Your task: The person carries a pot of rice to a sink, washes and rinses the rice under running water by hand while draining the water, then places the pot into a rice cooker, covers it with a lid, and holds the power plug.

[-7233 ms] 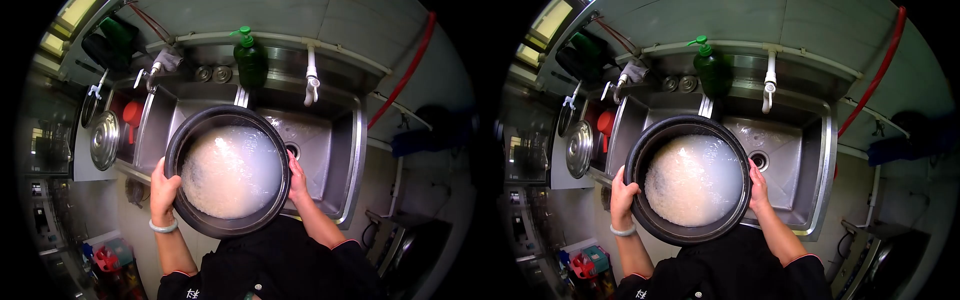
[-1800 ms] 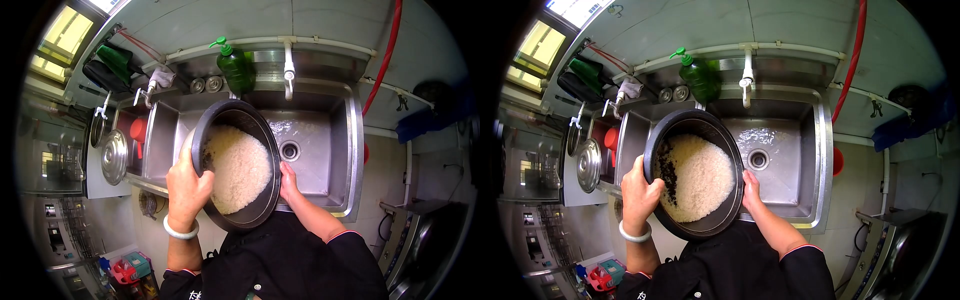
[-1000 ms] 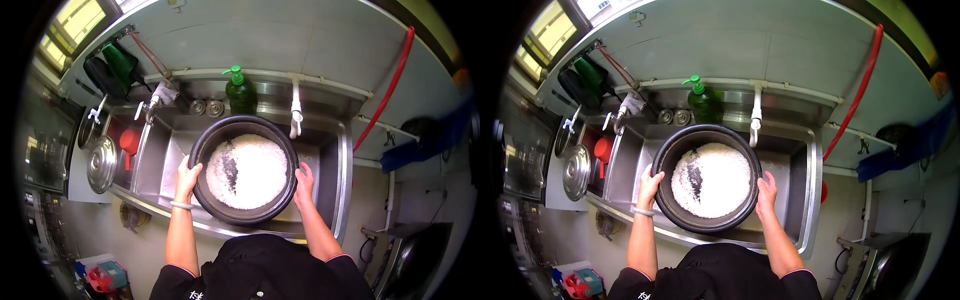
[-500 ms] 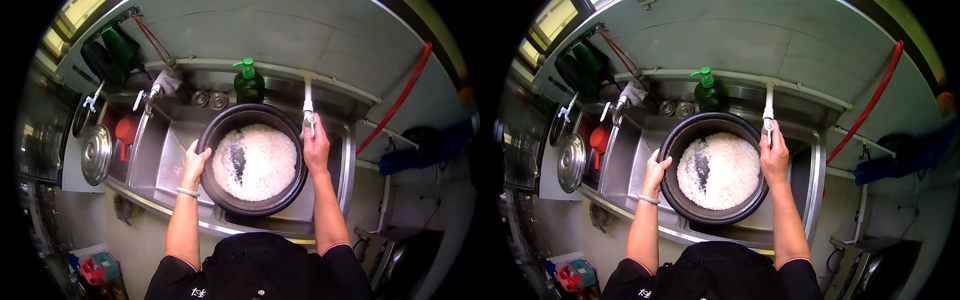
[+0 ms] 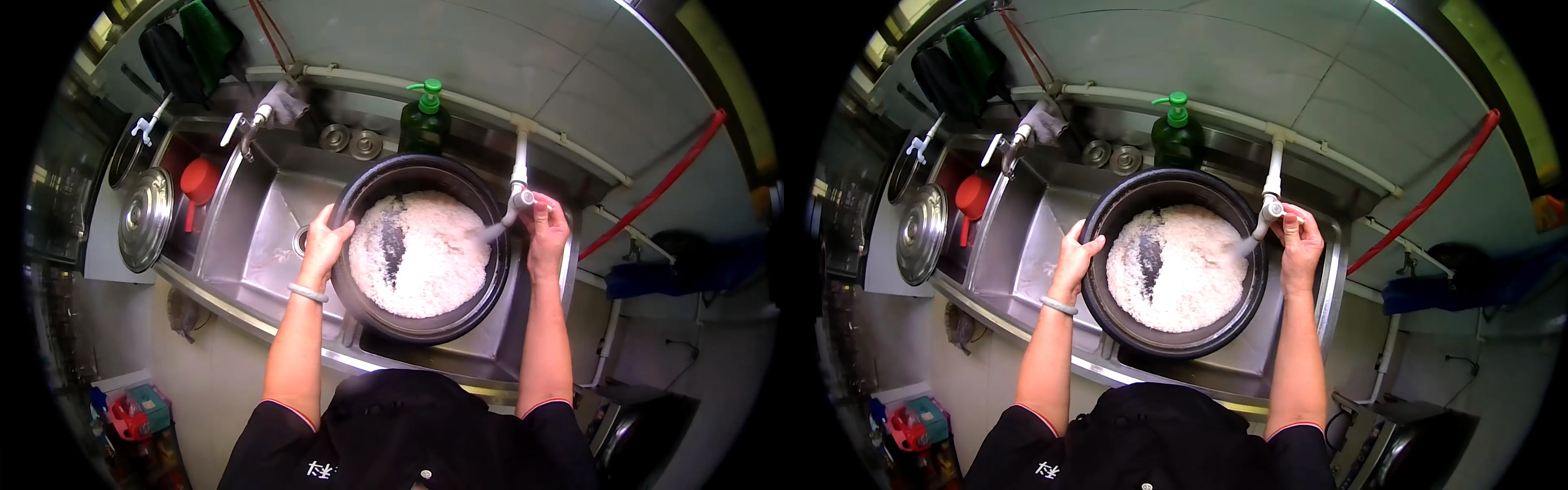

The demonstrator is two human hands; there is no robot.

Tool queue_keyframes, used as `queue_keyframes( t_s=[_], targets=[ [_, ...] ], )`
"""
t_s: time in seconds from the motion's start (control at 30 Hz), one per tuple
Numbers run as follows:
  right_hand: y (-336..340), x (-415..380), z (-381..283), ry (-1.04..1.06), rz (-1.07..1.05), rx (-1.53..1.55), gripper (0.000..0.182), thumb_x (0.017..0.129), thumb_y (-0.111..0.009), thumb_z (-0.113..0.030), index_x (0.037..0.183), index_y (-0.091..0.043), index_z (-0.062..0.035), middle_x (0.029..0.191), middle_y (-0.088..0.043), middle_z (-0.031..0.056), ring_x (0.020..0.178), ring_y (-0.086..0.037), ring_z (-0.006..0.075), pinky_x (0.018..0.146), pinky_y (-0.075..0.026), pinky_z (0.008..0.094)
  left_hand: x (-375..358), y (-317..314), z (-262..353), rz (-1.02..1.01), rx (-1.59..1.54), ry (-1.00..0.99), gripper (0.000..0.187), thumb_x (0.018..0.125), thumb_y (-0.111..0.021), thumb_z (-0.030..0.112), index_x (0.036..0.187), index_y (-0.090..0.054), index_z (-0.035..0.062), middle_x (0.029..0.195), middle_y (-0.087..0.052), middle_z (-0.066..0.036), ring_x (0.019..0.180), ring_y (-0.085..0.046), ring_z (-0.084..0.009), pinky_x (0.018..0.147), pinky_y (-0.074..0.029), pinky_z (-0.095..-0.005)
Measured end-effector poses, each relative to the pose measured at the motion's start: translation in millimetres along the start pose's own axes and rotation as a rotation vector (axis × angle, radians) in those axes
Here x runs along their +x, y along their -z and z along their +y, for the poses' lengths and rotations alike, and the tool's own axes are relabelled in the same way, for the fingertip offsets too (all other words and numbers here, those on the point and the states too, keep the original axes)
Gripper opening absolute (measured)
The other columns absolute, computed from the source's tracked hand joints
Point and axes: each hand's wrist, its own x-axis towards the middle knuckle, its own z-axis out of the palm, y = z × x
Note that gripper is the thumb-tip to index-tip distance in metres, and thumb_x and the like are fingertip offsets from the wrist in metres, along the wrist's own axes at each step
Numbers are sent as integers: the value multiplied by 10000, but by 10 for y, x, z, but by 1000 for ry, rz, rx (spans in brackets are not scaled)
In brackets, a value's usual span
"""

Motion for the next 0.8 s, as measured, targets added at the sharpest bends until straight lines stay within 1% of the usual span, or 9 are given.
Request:
queue_keyframes(
  t_s=[0.13, 0.27, 0.47, 0.53, 0.57, 0.6, 0.67, 0.7, 0.8],
  targets=[
    [-203, -326, 251, -131, 252, 206, 275, 1011, -538, -190, 1248, -553, -52, 1151, -612, 59, 1056, -599, 156, 923, -493, 297, 3, -14, 0, 14, 39, -21, 360, 852, -640, -18, 1209, -598, -4, 1048, -682, -77, 939, -624, -153, 858, -489, -279],
    [-275, -725, 629, -362, 285, 381, 296, 1021, -503, -191, 1245, -555, -4, 1200, -605, 75, 1106, -589, 196, 1010, -461, 388, -16, -19, 53, 14, 36, 10, 362, 842, -641, -22, 1201, -603, -3, 1039, -683, -69, 922, -629, -137, 844, -492, -271],
    [-220, -741, 658, -527, 254, 386, 260, 1007, -496, -141, 1217, -562, -1, 1204, -577, 78, 1141, -564, 191, 1022, -443, 366, -15, -28, 1, 10, -6, -30, 315, 856, -630, -44, 1168, -609, -3, 991, -677, -47, 876, -616, -125, 822, -492, -265],
    [-232, -630, 579, -561, 150, 116, 262, 978, -480, -79, 1208, -583, -9, 1188, -608, 65, 1113, -582, 201, 1000, -456, 350, -7, -21, -11, 13, 7, -25, 328, 852, -635, -43, 1175, -609, 0, 998, -677, -45, 882, -615, -123, 823, -491, -263],
    [-186, -562, 638, -547, 38, -221, 268, 950, -491, -83, 1182, -596, -1, 1102, -663, 141, 1024, -638, 289, 927, -498, 376, 4, -16, -23, 16, 6, -27, 328, 852, -635, -43, 1175, -609, 0, 998, -677, -45, 882, -615, -123, 823, -491, -263],
    [-145, -545, 683, -545, 35, -220, 268, 950, -491, -83, 1182, -596, -1, 1102, -663, 141, 1024, -638, 289, 927, -498, 376, 7, -13, -25, 8, 9, -20, 334, 850, -638, -42, 1180, -609, 1, 1004, -677, -45, 888, -615, -123, 828, -490, -264],
    [-108, -543, 791, -79, -290, -995, 289, 909, -521, -114, 1160, -596, 6, 978, -670, 245, 938, -642, 409, 865, -514, 441, -1, -5, -28, 5, 12, -5, 358, 840, -651, -31, 1193, -609, 3, 1030, -678, -50, 913, -615, -124, 850, -485, -266],
    [-117, -547, 925, -116, -356, -1135, 348, 867, -553, -150, 1177, -579, 6, 913, -630, 311, 904, -609, 481, 840, -510, 493, 11, -13, -55, 13, 19, -23, 363, 836, -655, -28, 1195, -609, 4, 1037, -678, -53, 922, -615, -125, 857, -483, -268],
    [-295, -785, 1032, -196, -387, -1186, 427, 838, -592, -162, 1196, -522, 61, 1082, -607, 322, 1045, -588, 461, 951, -465, 489, 46, 22, -127, 38, 39, -35, 354, 825, -685, 6, 1174, -622, 4, 1046, -673, -53, 935, -614, -130, 856, -479, -269]
  ],
)
